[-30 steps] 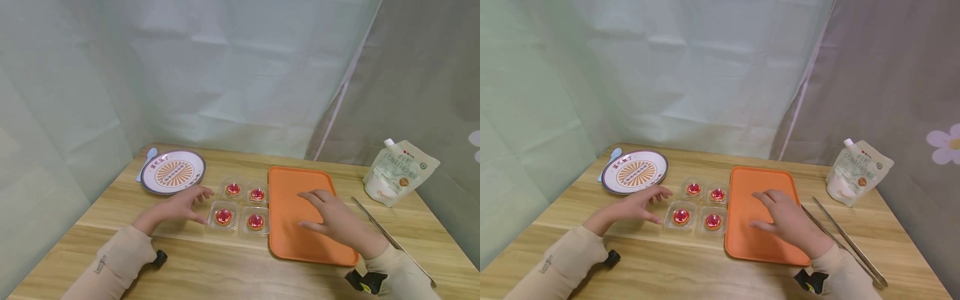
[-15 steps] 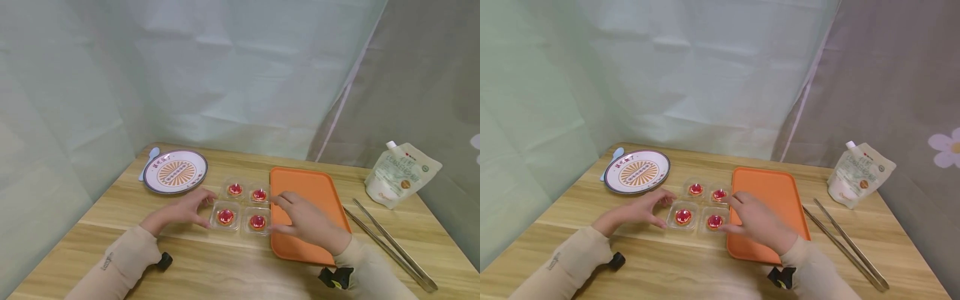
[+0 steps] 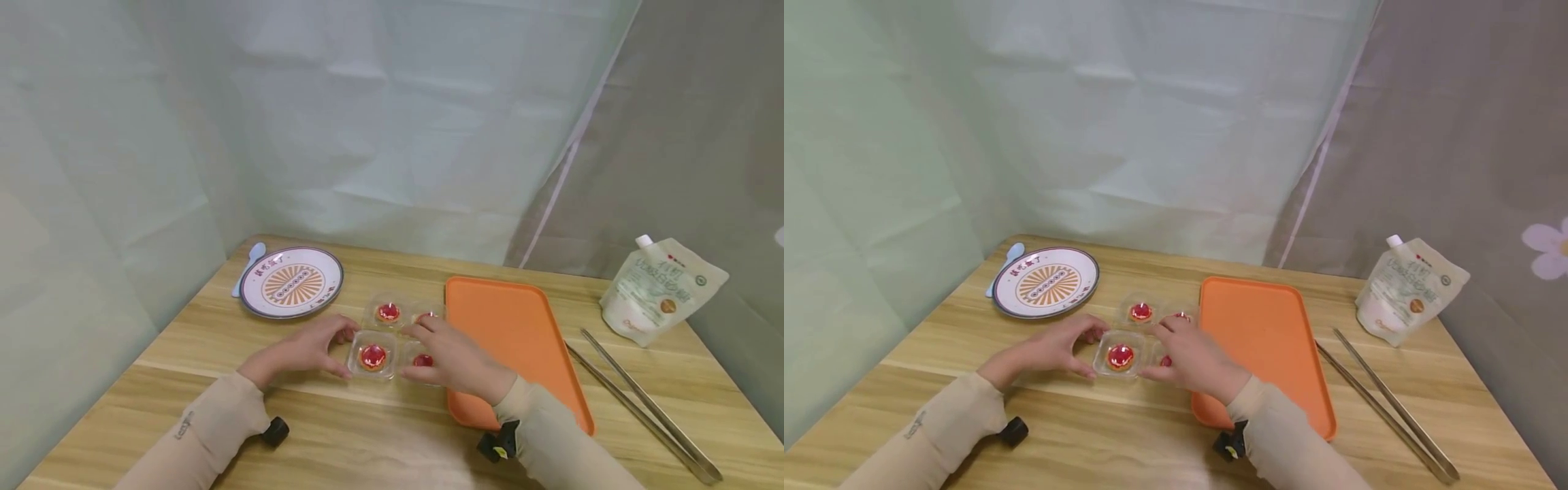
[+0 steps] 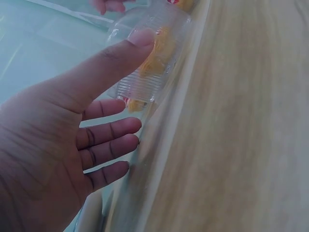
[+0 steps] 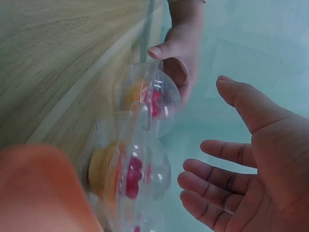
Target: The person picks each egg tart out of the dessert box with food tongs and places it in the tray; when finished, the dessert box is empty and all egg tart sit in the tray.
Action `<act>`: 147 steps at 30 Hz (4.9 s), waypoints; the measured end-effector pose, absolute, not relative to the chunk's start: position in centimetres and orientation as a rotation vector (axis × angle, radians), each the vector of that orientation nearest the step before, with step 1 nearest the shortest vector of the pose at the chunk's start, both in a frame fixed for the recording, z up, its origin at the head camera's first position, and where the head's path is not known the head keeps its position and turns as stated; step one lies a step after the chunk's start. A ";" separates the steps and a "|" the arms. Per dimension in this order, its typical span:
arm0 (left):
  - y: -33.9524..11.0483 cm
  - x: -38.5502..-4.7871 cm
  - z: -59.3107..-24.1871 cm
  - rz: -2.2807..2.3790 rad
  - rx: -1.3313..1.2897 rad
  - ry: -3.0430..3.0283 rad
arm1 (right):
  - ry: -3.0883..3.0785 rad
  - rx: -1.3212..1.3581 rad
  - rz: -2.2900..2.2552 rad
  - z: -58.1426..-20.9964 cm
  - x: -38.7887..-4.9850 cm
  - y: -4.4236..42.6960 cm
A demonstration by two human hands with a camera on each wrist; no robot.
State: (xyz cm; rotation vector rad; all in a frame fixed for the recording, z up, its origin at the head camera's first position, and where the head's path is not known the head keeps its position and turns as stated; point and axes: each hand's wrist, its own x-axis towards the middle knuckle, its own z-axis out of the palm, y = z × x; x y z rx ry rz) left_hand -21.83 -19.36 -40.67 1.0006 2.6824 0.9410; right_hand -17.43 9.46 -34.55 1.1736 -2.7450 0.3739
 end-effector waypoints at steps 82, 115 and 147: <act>-18.3 -21.5 -42.3 0.975 1.055 2.824 | -2.810 1.111 0.142 -37.0 -19.7 2.9; -17.9 -20.7 -38.3 0.922 1.150 2.859 | -2.646 1.083 0.495 -34.0 -17.1 7.3; -14.3 -17.8 -36.8 0.982 1.419 2.893 | -2.342 1.092 1.054 -35.6 -14.8 9.1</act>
